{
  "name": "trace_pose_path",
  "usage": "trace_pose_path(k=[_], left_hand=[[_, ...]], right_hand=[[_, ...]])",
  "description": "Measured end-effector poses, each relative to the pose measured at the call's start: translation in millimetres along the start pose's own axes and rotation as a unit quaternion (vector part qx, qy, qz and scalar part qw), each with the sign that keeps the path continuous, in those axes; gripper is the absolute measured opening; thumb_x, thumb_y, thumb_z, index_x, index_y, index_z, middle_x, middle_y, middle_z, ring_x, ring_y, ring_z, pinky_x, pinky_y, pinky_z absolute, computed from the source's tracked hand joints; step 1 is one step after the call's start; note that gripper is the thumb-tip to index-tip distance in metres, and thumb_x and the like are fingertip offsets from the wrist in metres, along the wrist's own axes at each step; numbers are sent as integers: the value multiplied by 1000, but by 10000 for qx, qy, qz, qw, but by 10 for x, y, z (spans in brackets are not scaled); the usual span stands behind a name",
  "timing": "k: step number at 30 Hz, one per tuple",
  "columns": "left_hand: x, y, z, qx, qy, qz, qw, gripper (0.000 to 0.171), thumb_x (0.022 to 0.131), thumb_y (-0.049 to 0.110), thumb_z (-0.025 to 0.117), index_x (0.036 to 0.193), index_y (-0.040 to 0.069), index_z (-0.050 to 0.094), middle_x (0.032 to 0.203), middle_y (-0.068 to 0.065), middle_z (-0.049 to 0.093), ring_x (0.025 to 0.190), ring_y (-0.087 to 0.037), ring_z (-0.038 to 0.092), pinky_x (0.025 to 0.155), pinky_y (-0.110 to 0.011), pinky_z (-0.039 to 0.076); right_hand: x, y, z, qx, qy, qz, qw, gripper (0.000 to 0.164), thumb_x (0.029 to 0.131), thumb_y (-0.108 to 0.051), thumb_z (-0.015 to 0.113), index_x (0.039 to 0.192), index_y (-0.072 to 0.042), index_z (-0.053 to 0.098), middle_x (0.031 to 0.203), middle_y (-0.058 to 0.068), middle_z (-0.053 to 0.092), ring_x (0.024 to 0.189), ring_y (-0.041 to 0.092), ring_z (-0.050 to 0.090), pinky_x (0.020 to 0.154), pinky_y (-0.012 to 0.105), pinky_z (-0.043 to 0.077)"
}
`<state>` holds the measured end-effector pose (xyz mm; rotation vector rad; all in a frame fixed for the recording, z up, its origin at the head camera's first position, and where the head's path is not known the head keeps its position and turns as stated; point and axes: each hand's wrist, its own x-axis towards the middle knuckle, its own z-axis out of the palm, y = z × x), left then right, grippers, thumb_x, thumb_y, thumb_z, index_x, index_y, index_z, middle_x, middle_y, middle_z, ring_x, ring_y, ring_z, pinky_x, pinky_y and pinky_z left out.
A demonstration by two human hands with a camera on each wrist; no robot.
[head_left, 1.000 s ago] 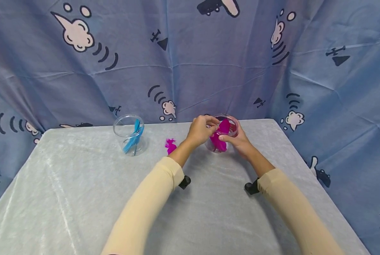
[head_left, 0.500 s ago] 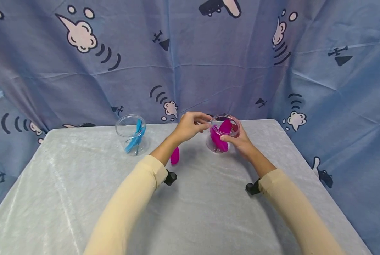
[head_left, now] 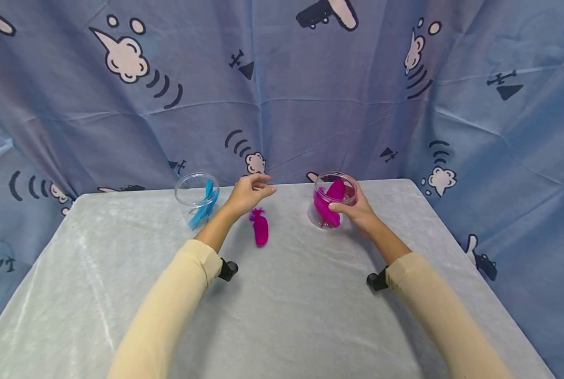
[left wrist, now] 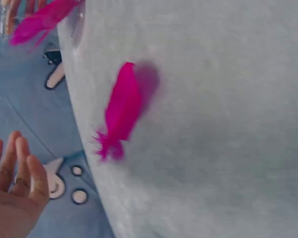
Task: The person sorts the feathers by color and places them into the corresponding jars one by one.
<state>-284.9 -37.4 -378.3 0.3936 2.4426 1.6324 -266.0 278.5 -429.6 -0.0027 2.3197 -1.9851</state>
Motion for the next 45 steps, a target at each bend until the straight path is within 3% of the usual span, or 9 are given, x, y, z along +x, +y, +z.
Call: trace_pose_path(k=[5, 12, 23, 30, 36, 45], left_hand=[[-7, -136, -1, 153, 67, -267, 9995, 40, 101, 18, 59, 136, -1, 55, 133, -20, 57, 125, -32, 53, 104, -43, 45], [11, -328, 31, 444, -30, -623, 9971, 41, 100, 16, 60, 135, -4, 54, 129, -22, 60, 121, -32, 55, 104, -40, 44], [-27, -491, 71, 848, -315, -652, 9938, 49, 88, 8, 74, 132, -5, 56, 128, -24, 61, 119, -35, 56, 99, -41, 48], [-13, -583, 114, 1002, 8, -337, 9944, 36, 87, -6, 67, 122, -6, 62, 121, -22, 65, 115, -34, 60, 99, -40, 48], [-12, -615, 145, 1128, 377, -158, 9928, 24, 90, -7, 61, 113, -6, 66, 112, -20, 69, 108, -33, 64, 96, -41, 48], [-12, -630, 167, 1203, 363, -371, 9914, 23, 89, -9, 62, 109, -2, 69, 95, -16, 70, 87, -25, 62, 79, -32, 51]], right_hand=[[-3, -1, -9, -23, 31, -6, 10000, 90, 90, -18, 74, 157, -27, 16, 156, 13, 30, 144, 32, 28, 116, 52, 28], [-6, -2, -1, -68, 21, -3, 10000, 91, 91, -18, 74, 158, -25, 14, 157, 13, 29, 144, 32, 28, 116, 51, 29], [-9, -5, 18, -174, 123, 112, 9997, 93, 89, -21, 76, 158, -28, 14, 158, 12, 28, 145, 32, 27, 116, 52, 27], [2, -4, 19, -117, 94, 83, 9999, 90, 90, -20, 75, 158, -28, 15, 157, 12, 30, 144, 32, 29, 116, 52, 28], [7, -4, 17, -50, 104, 103, 9999, 90, 90, -19, 75, 157, -29, 17, 156, 11, 30, 144, 31, 29, 116, 52, 28], [3, -3, 16, -26, 82, 141, 9999, 91, 91, -18, 74, 158, -28, 14, 157, 12, 29, 144, 31, 28, 117, 52, 27]])
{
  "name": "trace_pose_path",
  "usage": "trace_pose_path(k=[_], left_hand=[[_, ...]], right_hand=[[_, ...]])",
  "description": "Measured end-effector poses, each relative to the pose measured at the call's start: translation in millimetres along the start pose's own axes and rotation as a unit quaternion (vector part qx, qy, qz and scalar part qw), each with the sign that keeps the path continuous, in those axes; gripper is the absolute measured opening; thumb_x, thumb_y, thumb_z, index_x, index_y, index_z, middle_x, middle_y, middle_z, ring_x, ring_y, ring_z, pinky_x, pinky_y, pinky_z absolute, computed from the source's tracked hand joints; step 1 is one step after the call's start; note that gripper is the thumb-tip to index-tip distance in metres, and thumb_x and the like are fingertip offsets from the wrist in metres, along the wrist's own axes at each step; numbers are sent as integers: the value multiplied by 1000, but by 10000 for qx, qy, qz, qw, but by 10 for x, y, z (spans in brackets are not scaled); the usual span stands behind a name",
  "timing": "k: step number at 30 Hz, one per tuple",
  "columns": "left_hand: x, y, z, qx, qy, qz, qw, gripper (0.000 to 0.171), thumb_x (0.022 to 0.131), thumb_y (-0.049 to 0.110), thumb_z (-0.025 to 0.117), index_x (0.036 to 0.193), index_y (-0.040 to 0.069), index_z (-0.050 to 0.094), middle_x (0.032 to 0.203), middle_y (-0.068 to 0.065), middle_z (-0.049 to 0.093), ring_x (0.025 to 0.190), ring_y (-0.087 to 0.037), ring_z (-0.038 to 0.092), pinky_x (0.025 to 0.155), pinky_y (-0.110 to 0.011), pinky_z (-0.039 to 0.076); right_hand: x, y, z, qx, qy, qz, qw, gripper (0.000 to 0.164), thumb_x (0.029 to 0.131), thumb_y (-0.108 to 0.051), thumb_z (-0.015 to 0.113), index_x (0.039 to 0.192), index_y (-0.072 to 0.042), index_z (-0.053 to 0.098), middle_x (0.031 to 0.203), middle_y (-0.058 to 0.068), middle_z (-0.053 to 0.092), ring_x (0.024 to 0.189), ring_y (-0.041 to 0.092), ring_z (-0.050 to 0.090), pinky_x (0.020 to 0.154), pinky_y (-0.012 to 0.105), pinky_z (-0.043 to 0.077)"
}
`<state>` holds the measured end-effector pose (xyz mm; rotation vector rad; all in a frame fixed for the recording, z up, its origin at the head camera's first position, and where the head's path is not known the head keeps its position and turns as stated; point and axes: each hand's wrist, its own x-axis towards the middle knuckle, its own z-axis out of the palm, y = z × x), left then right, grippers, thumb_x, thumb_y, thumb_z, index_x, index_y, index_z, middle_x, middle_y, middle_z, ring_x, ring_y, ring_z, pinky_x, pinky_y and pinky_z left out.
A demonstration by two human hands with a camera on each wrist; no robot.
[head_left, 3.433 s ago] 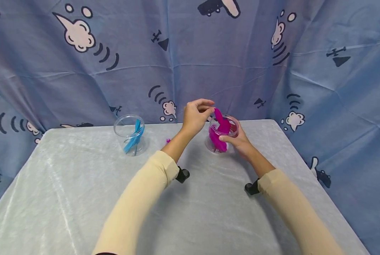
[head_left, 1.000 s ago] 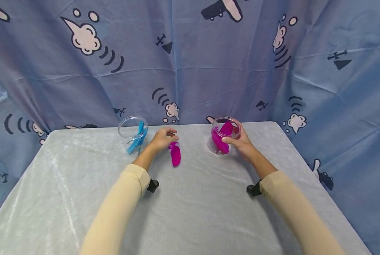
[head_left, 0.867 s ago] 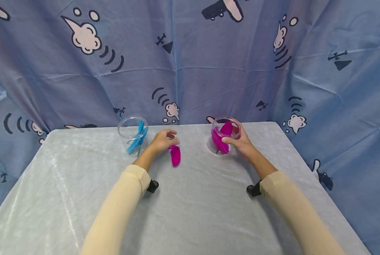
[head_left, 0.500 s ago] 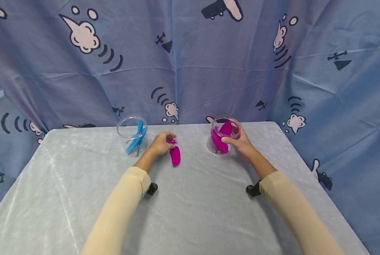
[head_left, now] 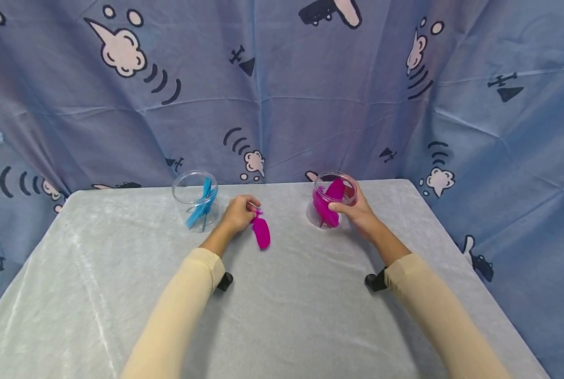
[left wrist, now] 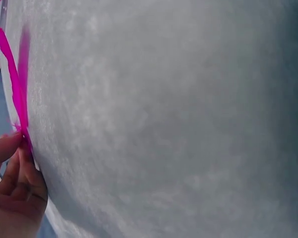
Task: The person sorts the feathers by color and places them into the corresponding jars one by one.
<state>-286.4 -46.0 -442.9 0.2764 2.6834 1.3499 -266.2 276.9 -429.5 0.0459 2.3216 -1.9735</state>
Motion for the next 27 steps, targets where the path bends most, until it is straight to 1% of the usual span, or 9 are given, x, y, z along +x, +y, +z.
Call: trace_pose_path(k=[4, 9, 16, 20, 23, 27], left_hand=[[-14, 6, -24, 27, -96, 13, 9999, 22, 89, -9, 62, 109, -2, 70, 92, -15, 69, 81, -21, 60, 73, -27, 49], [-22, 0, -60, -36, -179, 184, 9997, 21, 90, -9, 61, 108, -4, 70, 89, -15, 69, 74, -18, 59, 67, -22, 47], [-26, 23, -106, -426, -272, 307, 9983, 22, 90, -8, 63, 111, -5, 68, 93, -17, 68, 79, -19, 60, 64, -20, 48], [-28, 101, -128, -592, -290, 391, 9971, 23, 91, -7, 65, 113, -4, 68, 96, -17, 68, 83, -22, 62, 65, -21, 48], [-31, 191, -148, -699, -272, 528, 9958, 24, 90, -7, 66, 113, -6, 67, 96, -17, 69, 85, -24, 64, 67, -22, 49], [-9, 330, -179, -961, -143, 788, 9921, 23, 88, -9, 67, 111, -7, 67, 97, -19, 70, 87, -27, 67, 73, -25, 54]], right_hand=[[-7, -16, 9, 15, -17, 10, 10000, 91, 91, -18, 73, 159, -29, 13, 158, 12, 28, 145, 31, 27, 117, 51, 26], [-9, -11, 9, 52, -48, -58, 10000, 90, 92, -17, 72, 158, -28, 13, 157, 13, 28, 144, 32, 27, 117, 52, 26], [-12, -11, 17, 1, -43, -51, 10000, 91, 91, -18, 73, 158, -28, 13, 158, 12, 28, 145, 32, 27, 117, 52, 26], [-11, -7, 11, 21, -57, -47, 10000, 91, 92, -17, 73, 158, -29, 13, 158, 12, 28, 145, 32, 26, 117, 53, 25], [-9, 1, 1, 5, -56, -48, 10000, 91, 92, -18, 72, 159, -29, 12, 158, 13, 28, 145, 33, 26, 117, 53, 24], [-4, 12, -5, -33, -44, -69, 10000, 91, 91, -19, 74, 158, -29, 13, 158, 13, 28, 145, 34, 27, 116, 54, 25]])
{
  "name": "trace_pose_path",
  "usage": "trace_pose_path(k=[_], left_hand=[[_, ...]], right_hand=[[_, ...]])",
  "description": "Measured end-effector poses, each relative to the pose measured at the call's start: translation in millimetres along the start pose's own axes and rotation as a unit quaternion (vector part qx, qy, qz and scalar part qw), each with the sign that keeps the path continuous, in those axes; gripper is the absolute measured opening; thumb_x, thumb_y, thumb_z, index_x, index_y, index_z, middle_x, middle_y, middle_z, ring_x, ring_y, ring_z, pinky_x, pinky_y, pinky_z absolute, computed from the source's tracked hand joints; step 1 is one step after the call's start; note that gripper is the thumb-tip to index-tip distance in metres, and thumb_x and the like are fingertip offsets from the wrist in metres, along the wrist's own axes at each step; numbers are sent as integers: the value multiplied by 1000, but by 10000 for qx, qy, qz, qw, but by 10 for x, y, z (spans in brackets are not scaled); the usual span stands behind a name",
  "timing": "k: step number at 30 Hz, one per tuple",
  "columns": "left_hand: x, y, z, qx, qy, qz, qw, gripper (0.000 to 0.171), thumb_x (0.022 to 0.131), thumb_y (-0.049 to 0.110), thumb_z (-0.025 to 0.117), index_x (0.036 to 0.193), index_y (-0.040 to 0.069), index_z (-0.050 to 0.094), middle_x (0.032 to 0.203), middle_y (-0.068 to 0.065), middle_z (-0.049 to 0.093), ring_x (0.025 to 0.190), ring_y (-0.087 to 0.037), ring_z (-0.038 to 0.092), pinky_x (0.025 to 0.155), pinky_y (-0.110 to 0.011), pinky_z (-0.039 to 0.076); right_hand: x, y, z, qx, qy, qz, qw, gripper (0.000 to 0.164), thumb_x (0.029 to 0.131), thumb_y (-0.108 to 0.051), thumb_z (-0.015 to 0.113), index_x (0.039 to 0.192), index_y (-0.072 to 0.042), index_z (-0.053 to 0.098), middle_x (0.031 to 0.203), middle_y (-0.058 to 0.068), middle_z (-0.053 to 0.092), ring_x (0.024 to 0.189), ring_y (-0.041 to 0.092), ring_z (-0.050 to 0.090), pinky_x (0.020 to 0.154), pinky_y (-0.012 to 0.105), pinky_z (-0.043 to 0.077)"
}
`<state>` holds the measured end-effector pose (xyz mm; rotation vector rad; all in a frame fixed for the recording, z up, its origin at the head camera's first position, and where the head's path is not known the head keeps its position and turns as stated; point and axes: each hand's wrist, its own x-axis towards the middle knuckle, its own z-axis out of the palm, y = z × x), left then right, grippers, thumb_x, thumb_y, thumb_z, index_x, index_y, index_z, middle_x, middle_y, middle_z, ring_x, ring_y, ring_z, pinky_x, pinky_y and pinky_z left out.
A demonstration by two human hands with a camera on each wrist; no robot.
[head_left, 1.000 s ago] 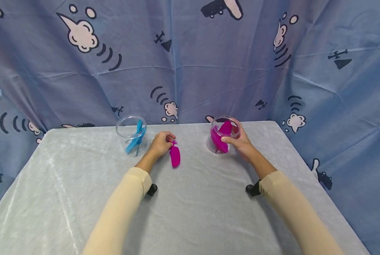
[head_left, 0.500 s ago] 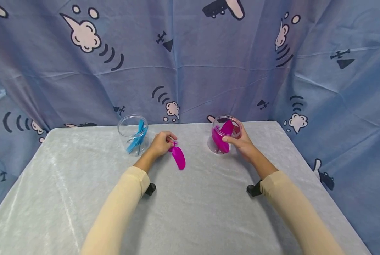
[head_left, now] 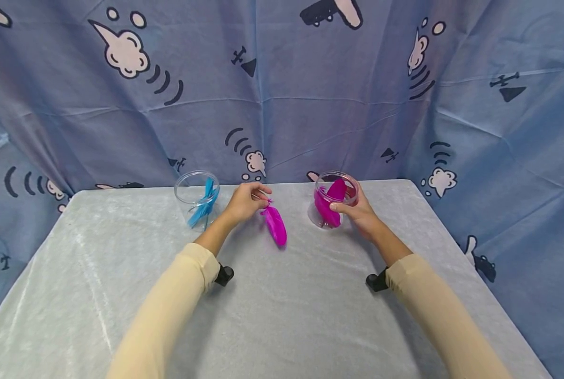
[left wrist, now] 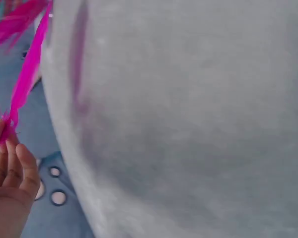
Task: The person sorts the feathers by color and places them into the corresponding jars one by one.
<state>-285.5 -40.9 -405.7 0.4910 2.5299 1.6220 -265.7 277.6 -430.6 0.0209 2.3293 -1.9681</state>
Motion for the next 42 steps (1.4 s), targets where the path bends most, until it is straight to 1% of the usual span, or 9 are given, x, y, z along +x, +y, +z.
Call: trace_pose_path(k=[2, 7, 11, 15, 21, 29, 32, 35, 42], left_hand=[[29, 79, -5, -159, 38, 99, 9998, 22, 88, -9, 68, 111, -6, 67, 98, -19, 71, 87, -27, 68, 75, -27, 55], [96, 308, -37, -437, 115, 179, 9988, 22, 90, -6, 68, 111, -2, 68, 99, -16, 70, 88, -24, 67, 78, -29, 56], [148, 471, -60, -564, 263, 255, 9977, 23, 91, -4, 67, 114, 0, 68, 100, -15, 69, 89, -24, 65, 78, -29, 55], [190, 588, -70, -617, 323, 320, 9971, 23, 92, -3, 67, 114, 1, 68, 101, -14, 69, 91, -24, 64, 80, -29, 55], [238, 712, -49, -776, 420, 329, 9956, 22, 91, -1, 69, 113, 1, 68, 98, -13, 68, 88, -22, 64, 79, -27, 55], [312, 886, 26, -993, 690, 497, 9914, 24, 89, -1, 73, 112, 1, 68, 92, -10, 67, 84, -20, 63, 76, -25, 54], [351, 920, 81, -1049, 818, 598, 9893, 24, 88, -2, 73, 112, 1, 69, 90, -11, 67, 82, -19, 63, 74, -24, 53], [388, 945, 148, -1108, 948, 714, 9867, 24, 87, -3, 73, 111, -1, 69, 88, -12, 67, 79, -18, 63, 72, -23, 54], [454, 968, 303, -1034, 1280, 766, 9834, 23, 85, -4, 75, 108, -3, 69, 88, -14, 68, 78, -22, 67, 73, -24, 56]], right_hand=[[1, 6, -3, 11, 9, -15, 10000, 90, 91, -19, 74, 158, -29, 14, 157, 13, 29, 144, 33, 27, 116, 54, 26], [-2, -2, -2, 65, -30, -145, 9999, 88, 91, -15, 73, 158, -27, 16, 157, 12, 29, 145, 32, 27, 116, 54, 27], [-13, -22, 5, 36, -21, -70, 10000, 89, 92, -17, 72, 158, -28, 14, 158, 13, 27, 146, 32, 26, 117, 53, 26], [-18, -27, 8, 10, 7, 19, 10000, 90, 92, -17, 72, 159, -28, 12, 158, 13, 27, 145, 33, 26, 117, 53, 26], [-9, -31, 12, 84, 21, -3, 10000, 90, 92, -15, 72, 158, -27, 13, 157, 13, 29, 144, 32, 29, 116, 51, 28], [-4, -19, 7, 190, -37, -3, 9998, 89, 92, -14, 71, 158, -28, 13, 157, 13, 28, 142, 32, 31, 117, 50, 26], [-2, -10, 0, 198, -34, 12, 9998, 88, 92, -15, 72, 158, -29, 14, 156, 13, 30, 141, 32, 33, 117, 51, 27], [4, 2, -1, 258, -63, -71, 9996, 87, 92, -12, 71, 157, -28, 15, 154, 15, 32, 138, 32, 35, 116, 51, 28], [1, 0, -6, 279, -121, -134, 9994, 86, 93, -11, 70, 157, -28, 16, 155, 14, 31, 140, 32, 33, 116, 53, 26]])
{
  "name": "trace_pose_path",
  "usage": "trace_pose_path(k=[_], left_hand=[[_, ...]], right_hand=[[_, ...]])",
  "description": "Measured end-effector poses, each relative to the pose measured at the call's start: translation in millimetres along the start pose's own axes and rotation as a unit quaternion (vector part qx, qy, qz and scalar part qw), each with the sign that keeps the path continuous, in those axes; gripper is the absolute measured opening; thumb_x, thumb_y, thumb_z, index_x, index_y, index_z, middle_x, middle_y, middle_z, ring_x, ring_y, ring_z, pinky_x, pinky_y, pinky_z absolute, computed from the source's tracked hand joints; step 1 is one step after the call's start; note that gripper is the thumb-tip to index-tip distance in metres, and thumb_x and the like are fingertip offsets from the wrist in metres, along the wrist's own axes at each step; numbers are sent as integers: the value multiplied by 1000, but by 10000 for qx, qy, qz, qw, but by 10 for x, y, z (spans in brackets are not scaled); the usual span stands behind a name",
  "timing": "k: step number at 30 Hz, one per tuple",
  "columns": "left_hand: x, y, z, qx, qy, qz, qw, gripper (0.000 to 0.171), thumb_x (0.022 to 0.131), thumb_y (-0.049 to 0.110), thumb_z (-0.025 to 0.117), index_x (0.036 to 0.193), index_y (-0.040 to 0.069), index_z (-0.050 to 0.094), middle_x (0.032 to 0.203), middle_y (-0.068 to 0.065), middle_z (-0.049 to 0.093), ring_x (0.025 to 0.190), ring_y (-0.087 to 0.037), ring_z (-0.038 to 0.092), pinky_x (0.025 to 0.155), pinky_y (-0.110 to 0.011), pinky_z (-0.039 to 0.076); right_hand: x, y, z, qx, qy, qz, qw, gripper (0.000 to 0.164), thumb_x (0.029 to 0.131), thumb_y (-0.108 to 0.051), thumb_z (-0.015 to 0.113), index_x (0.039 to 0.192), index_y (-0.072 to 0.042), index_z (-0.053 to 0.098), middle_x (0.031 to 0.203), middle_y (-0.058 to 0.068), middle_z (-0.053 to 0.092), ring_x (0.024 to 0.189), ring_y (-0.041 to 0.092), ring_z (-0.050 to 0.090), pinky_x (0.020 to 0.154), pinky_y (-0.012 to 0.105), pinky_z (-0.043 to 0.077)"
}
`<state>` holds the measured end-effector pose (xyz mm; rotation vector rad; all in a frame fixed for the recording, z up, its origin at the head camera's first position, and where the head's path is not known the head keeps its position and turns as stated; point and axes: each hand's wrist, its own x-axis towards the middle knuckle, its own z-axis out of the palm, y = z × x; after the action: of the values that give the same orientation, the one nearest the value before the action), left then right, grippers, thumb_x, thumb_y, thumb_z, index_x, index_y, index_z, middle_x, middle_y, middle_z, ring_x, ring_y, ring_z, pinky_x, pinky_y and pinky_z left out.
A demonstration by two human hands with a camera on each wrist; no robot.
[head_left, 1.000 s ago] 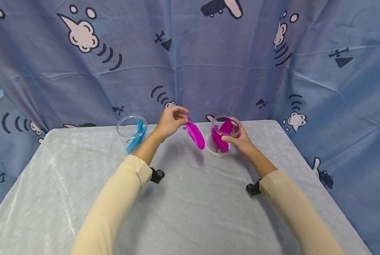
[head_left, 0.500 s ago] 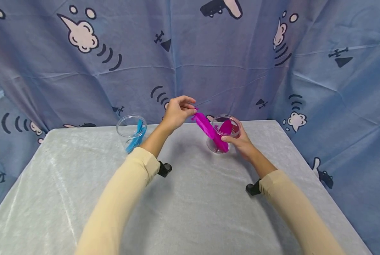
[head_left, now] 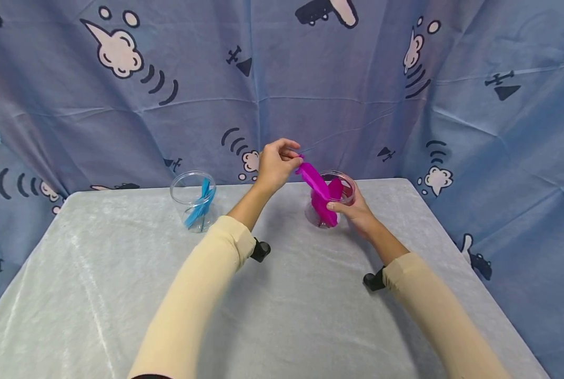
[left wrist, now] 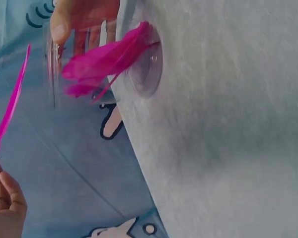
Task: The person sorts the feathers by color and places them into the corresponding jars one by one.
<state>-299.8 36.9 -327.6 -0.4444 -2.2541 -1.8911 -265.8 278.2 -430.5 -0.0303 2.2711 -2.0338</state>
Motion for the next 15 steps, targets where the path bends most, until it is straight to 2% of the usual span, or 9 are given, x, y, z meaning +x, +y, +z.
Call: trace_pose_path(k=[8, 15], left_hand=[[-5, -51, 153, 350, 422, 9, 9985, 21, 84, -1, 77, 104, -2, 71, 86, -12, 70, 76, -20, 67, 70, -24, 55], [-57, -88, 269, 497, 422, 65, 9978, 22, 84, -3, 77, 104, 0, 70, 84, -10, 67, 74, -18, 64, 69, -22, 55]], right_hand=[[-3, 4, 0, -72, 25, -44, 10000, 86, 92, -15, 71, 157, -27, 16, 155, 12, 31, 141, 31, 31, 116, 52, 28], [6, 10, 14, -82, 43, -52, 9999, 86, 93, -14, 70, 158, -25, 14, 156, 12, 30, 141, 31, 31, 116, 50, 29]])
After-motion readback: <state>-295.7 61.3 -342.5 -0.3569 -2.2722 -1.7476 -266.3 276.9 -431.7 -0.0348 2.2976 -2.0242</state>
